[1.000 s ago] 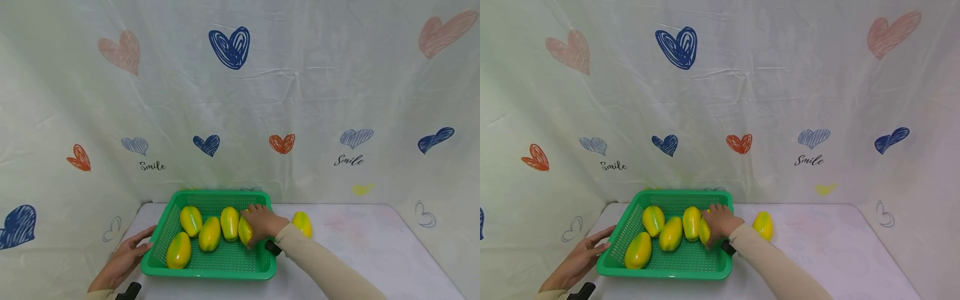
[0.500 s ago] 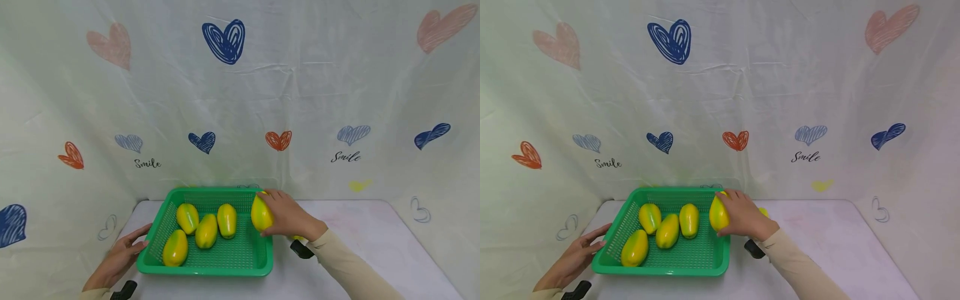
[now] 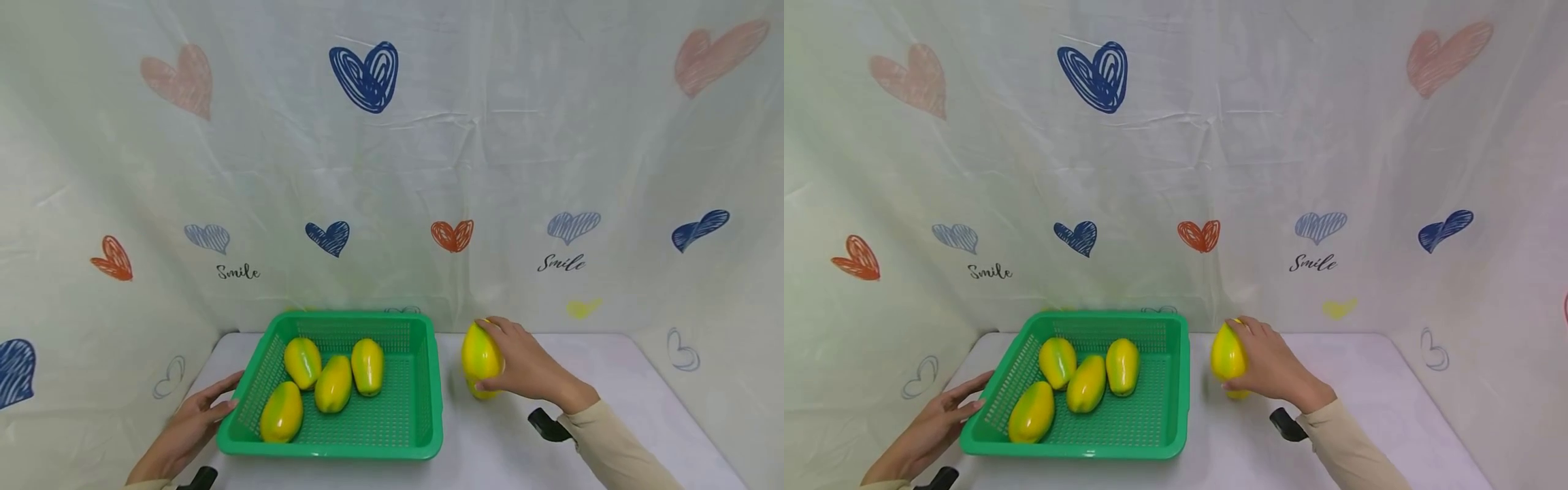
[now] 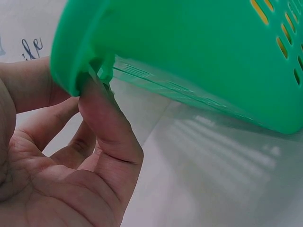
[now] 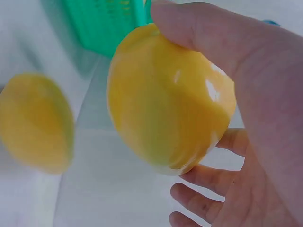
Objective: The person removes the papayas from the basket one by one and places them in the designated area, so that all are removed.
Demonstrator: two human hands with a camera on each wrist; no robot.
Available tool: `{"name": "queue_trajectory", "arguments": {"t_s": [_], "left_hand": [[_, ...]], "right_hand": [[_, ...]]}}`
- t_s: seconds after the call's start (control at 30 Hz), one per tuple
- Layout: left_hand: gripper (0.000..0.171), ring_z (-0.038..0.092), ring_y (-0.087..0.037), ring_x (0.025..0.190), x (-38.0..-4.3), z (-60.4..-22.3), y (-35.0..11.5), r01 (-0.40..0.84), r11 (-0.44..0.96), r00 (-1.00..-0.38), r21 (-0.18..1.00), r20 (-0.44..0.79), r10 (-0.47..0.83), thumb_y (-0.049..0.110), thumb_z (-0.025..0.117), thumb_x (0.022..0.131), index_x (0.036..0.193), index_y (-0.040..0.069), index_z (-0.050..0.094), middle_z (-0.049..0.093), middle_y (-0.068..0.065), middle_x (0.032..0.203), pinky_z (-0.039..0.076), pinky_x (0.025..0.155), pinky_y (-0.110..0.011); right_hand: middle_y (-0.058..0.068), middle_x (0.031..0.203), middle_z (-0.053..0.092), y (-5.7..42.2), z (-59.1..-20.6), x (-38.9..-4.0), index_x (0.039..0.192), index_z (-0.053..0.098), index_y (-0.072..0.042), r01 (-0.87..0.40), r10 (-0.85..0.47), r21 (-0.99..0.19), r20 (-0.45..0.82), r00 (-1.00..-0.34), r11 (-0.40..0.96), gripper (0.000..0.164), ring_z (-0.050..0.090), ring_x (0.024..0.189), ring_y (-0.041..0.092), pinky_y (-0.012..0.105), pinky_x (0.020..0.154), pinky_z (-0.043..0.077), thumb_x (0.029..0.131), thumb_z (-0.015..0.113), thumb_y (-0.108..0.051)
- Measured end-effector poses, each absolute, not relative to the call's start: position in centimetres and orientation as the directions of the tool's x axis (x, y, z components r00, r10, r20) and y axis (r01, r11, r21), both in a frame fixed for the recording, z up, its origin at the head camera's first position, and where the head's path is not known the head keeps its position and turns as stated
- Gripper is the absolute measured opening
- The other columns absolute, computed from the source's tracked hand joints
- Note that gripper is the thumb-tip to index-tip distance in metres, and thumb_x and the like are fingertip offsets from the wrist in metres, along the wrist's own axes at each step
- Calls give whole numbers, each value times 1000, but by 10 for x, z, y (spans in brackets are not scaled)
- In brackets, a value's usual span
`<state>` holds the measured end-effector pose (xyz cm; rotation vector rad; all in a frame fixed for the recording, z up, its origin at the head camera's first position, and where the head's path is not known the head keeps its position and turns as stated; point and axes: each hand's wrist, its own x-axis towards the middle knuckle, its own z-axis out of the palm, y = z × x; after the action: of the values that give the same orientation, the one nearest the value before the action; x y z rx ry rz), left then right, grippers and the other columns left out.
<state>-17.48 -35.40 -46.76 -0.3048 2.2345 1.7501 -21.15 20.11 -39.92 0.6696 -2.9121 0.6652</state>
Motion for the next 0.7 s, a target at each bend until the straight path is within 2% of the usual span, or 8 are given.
{"name": "queue_trajectory", "arguments": {"t_s": [0.17, 0.43, 0.7], "left_hand": [[67, 24, -44, 151, -174, -467, -354, -333, 245, -938, 911, -346, 9, 11, 54, 111, 166, -3, 20, 17, -28, 170, 45, 119, -52], [68, 26, -46, 150, -175, -467, -353, -336, 263, -936, 904, -351, 10, 13, 55, 110, 166, -3, 20, 20, -29, 168, 44, 119, -57], [70, 28, -46, 150, -177, -469, -354, -346, 252, -934, 904, -357, 1, 14, 57, 110, 166, -4, 19, 17, -30, 169, 47, 117, -53]], "right_hand": [[25, 151, 50, 220, -406, -208, 153, 49, 0, -404, -365, -406, 175, -915, 820, 101, 52, 128, 45, 66, 103, 53, 73, 97, -38], [29, 149, 51, 248, -421, -203, 152, 49, 3, -387, -333, -398, 199, -922, 832, 105, 52, 128, 50, 71, 103, 49, 70, 98, -41], [31, 147, 51, 268, -434, -204, 151, 49, 3, -353, -304, -368, 186, -935, 860, 104, 52, 127, 54, 73, 102, 49, 70, 98, -39]]}}
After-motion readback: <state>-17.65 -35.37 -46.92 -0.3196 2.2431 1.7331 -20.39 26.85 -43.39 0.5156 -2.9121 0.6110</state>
